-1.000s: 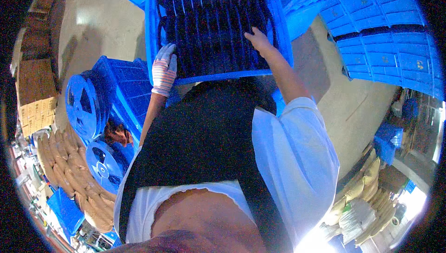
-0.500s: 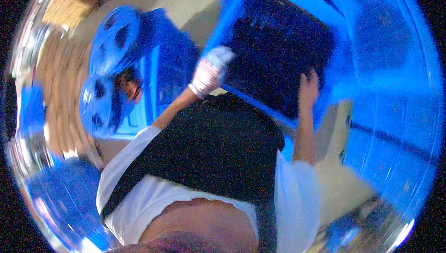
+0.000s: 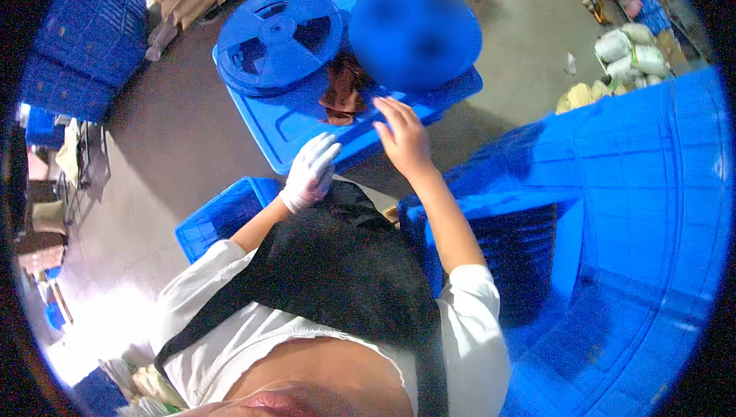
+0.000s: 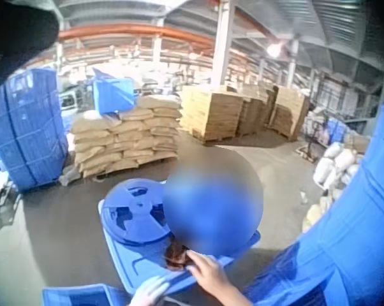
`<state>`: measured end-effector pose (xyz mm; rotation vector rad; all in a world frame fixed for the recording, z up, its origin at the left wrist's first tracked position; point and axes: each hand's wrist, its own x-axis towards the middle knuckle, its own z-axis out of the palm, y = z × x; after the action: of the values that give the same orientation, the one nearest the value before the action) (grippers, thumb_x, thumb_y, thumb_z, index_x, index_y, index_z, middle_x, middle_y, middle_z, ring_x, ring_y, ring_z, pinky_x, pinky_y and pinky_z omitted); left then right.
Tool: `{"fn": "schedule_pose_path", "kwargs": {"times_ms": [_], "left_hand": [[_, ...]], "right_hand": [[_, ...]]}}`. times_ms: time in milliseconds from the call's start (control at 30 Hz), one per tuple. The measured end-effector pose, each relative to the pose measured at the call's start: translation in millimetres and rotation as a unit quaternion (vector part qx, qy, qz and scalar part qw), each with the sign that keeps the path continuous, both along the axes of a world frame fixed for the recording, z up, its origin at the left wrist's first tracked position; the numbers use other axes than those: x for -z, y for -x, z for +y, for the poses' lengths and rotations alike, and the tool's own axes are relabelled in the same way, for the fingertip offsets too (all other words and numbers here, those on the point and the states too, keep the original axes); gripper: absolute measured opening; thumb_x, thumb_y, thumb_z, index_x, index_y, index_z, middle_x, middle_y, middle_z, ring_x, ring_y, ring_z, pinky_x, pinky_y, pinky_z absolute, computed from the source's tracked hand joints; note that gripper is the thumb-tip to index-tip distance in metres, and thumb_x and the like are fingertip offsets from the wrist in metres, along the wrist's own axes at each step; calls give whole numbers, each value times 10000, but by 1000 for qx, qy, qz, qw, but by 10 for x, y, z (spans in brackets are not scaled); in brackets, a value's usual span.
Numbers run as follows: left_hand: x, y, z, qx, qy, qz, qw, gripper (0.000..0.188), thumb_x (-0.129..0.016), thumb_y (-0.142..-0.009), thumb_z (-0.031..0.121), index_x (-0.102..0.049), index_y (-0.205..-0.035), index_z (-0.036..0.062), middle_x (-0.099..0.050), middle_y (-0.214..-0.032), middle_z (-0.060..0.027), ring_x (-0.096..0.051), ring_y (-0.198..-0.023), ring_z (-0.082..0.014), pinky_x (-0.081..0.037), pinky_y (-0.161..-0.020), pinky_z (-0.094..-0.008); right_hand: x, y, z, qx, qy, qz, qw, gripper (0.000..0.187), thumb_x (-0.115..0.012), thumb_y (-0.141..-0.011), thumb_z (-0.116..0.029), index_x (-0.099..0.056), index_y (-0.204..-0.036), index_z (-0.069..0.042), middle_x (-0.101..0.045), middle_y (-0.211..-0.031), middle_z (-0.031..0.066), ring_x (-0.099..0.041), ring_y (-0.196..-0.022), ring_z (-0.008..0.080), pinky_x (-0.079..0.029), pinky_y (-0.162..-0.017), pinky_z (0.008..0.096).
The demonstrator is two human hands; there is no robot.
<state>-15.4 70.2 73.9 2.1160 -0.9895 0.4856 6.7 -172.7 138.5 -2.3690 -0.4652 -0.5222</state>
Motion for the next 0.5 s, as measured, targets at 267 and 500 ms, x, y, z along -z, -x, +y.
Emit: {"fn": "schedule_pose_path", "kwargs": {"times_ms": [267, 500], "left_hand": [[236, 314, 684, -196, 1, 94, 976, 512, -604, -723, -37, -568, -1232, 4, -584, -1239, -222, -538, -1180, -425, -427, -1015, -478], [308, 234, 791, -195, 1, 86, 977, 541, -594, -701, -46, -576, -1238, 17, -586, -1237, -218, -545, -1166, -428, -431, -1016, -476]], "right_hand": [[699, -1888, 848, -18, 349, 24, 936, 515, -507, -877, -115, -439, -1381, -33, -381, -1493, 153, -287, -1418, 369, -232, -1146, 528], [289, -2171, 947, -191, 229, -226, 928, 106, -611, -840, -121, -574, -920, -61, -654, -990, 122, -627, -1071, 314, -450, -1029, 442]]}}
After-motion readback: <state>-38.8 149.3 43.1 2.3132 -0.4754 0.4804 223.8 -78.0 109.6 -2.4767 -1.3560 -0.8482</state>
